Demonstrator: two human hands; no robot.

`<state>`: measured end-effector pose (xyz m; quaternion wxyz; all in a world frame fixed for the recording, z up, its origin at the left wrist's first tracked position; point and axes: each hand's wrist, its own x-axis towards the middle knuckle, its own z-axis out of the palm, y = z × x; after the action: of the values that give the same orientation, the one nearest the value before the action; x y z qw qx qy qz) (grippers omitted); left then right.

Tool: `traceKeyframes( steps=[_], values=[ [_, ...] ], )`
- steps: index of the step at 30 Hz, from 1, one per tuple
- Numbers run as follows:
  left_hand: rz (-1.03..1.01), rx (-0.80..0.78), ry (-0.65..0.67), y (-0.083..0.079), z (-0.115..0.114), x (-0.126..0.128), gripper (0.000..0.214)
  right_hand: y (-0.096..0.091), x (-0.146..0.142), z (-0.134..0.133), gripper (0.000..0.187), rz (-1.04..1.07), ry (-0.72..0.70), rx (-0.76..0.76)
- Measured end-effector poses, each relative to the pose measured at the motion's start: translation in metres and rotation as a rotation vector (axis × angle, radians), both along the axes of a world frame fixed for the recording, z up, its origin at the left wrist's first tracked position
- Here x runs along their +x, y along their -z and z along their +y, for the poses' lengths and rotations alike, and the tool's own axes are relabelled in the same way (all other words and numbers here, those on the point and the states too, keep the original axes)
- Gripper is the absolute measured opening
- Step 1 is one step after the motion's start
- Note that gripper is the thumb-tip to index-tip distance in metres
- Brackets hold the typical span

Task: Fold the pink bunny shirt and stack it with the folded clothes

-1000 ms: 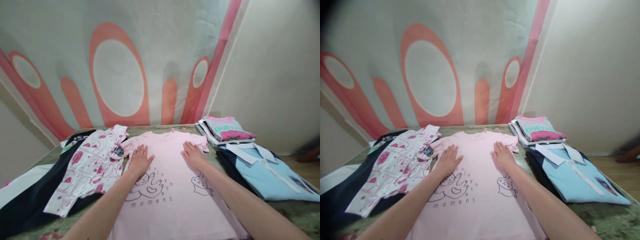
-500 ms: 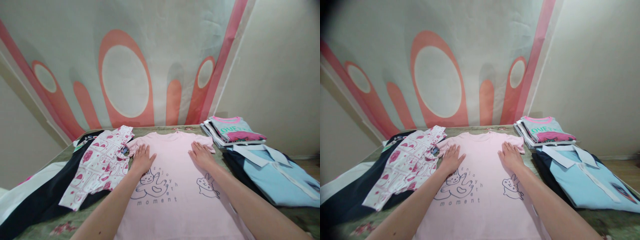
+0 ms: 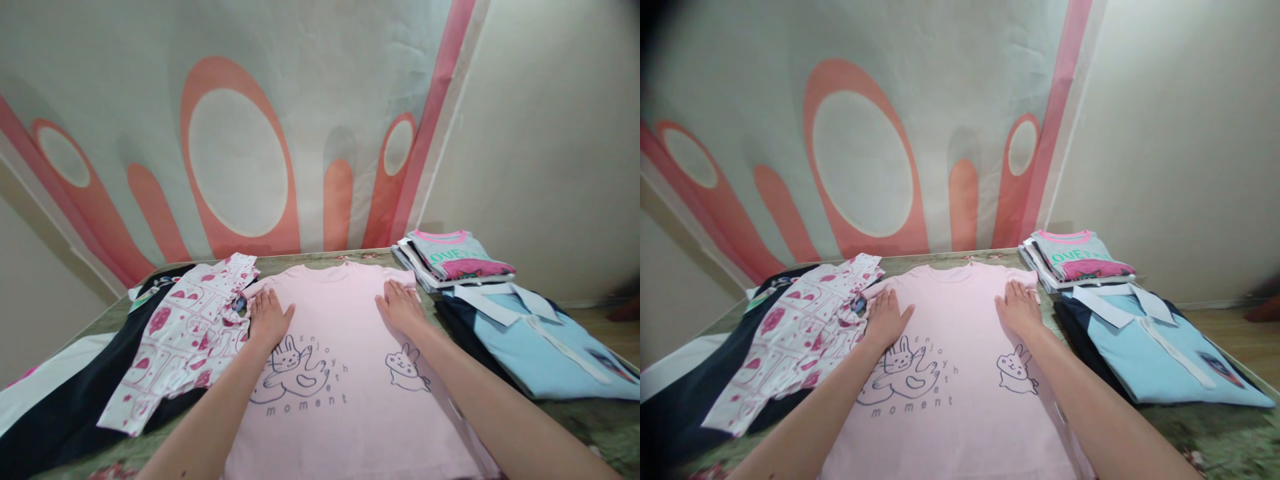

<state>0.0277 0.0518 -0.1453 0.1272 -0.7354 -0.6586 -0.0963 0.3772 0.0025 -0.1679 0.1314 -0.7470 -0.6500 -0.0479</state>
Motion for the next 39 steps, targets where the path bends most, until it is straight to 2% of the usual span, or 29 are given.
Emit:
traceKeyframes(
  steps=[4, 7, 10, 15, 19, 21, 23, 26, 29, 32, 36, 39],
  values=[
    [-0.125, 0.053, 0.026, -0.011, 0.002, -0.008, 0.064, -0.007, -0.002, -0.002, 0.05, 0.002, -0.033, 0.067],
    [-0.215, 0.062, 0.029, -0.021, 0.008, -0.023, 0.046, -0.012, -0.003, -0.004, 0.046, 0.026, -0.208, 0.134],
    [-0.227, 0.02, 0.036, -0.026, 0.017, -0.04, 0.043, -0.014, -0.004, -0.005, 0.046, 0.087, -0.351, 0.117],
    [-0.209, -0.022, 0.071, -0.019, 0.021, -0.047, 0.051, -0.016, -0.005, -0.007, 0.045, 0.139, -0.344, 0.063],
    [-0.203, 0.02, 0.048, -0.026, 0.012, -0.04, 0.055, -0.016, -0.003, -0.006, 0.046, 0.144, -0.343, 0.054],
    [-0.224, 0.072, 0.112, -0.033, 0.007, -0.031, 0.056, -0.014, -0.002, -0.005, 0.045, 0.147, -0.356, 0.065],
    [-0.24, 0.055, 0.257, -0.035, 0.002, -0.019, 0.054, -0.012, -0.002, -0.004, 0.044, 0.174, -0.392, 0.098],
    [-0.218, -0.069, 0.433, -0.023, -0.003, -0.001, 0.047, -0.01, -0.005, -0.005, 0.045, 0.261, -0.486, 0.154],
    [-0.123, -0.189, 0.474, -0.007, -0.005, 0.004, 0.049, -0.01, -0.009, -0.008, 0.044, 0.269, -0.58, 0.129],
    [-0.026, -0.265, 0.423, -0.002, -0.005, -0.001, 0.058, -0.008, -0.008, -0.008, 0.046, 0.174, -0.552, 0.045],
    [0.012, -0.26, 0.347, -0.007, -0.004, -0.006, 0.063, -0.004, 0.001, -0.004, 0.05, 0.101, -0.409, 0.007],
    [0.015, -0.248, 0.345, -0.01, -0.005, -0.006, 0.062, -0.003, 0.005, -0.002, 0.05, 0.09, -0.365, 0.004]
  ],
)
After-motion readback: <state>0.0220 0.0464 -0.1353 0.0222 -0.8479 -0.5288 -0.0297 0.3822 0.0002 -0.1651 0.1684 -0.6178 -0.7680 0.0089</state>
